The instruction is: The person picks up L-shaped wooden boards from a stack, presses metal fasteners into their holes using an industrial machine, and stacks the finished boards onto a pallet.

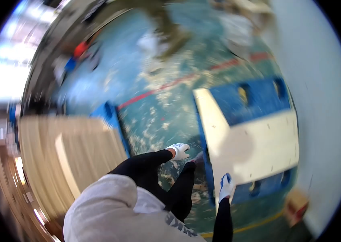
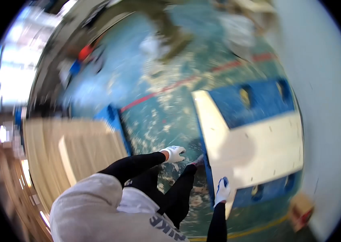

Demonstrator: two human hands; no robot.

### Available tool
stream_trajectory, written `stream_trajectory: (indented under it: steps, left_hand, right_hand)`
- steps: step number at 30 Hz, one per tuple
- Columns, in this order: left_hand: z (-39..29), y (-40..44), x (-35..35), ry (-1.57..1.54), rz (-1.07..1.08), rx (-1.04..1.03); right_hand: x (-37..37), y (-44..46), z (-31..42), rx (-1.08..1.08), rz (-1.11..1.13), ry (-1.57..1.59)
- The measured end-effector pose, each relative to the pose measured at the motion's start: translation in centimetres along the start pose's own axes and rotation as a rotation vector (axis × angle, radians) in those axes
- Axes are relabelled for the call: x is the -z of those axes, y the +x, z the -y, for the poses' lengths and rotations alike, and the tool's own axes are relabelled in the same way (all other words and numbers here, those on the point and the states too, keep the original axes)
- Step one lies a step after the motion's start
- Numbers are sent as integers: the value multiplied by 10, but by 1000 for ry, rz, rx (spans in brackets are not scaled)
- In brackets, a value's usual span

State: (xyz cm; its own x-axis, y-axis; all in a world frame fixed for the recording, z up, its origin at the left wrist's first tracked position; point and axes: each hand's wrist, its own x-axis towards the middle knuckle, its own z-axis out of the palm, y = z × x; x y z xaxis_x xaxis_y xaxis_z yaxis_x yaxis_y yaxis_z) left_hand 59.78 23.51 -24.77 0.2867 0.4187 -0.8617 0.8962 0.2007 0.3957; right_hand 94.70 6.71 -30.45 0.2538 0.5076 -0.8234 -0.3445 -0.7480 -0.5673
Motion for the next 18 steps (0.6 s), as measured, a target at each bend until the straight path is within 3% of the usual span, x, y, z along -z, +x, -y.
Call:
stream_trajectory:
  steps: [4,8,10,12,15,16,18]
  left_hand:
    - [130,-119,-11,-326,-294,118]
    - [247,-227,9,-552,-687,161]
    - [299,-291,16,-577,-1045,208]
    - [377,-347,12,-384,-1406,369]
    - [497,-457,0,-508,-1514,858]
    - [568,-519,-35,-523,-1707,1055]
    - [602,-587,-78,-700,-1573,1326]
  right_hand:
    - [-94,-64,64,45,200,-313]
    - [-221,-112,97,82,250,-542]
    - [-271,-137,100,118,296,-624]
    - [-323,-159,78,131,401,-696]
    - [-398,-230,74,107,578,-847]
    - [-434,-254,69,113,681,-935]
    - [-470,-306,70,119,734,-995]
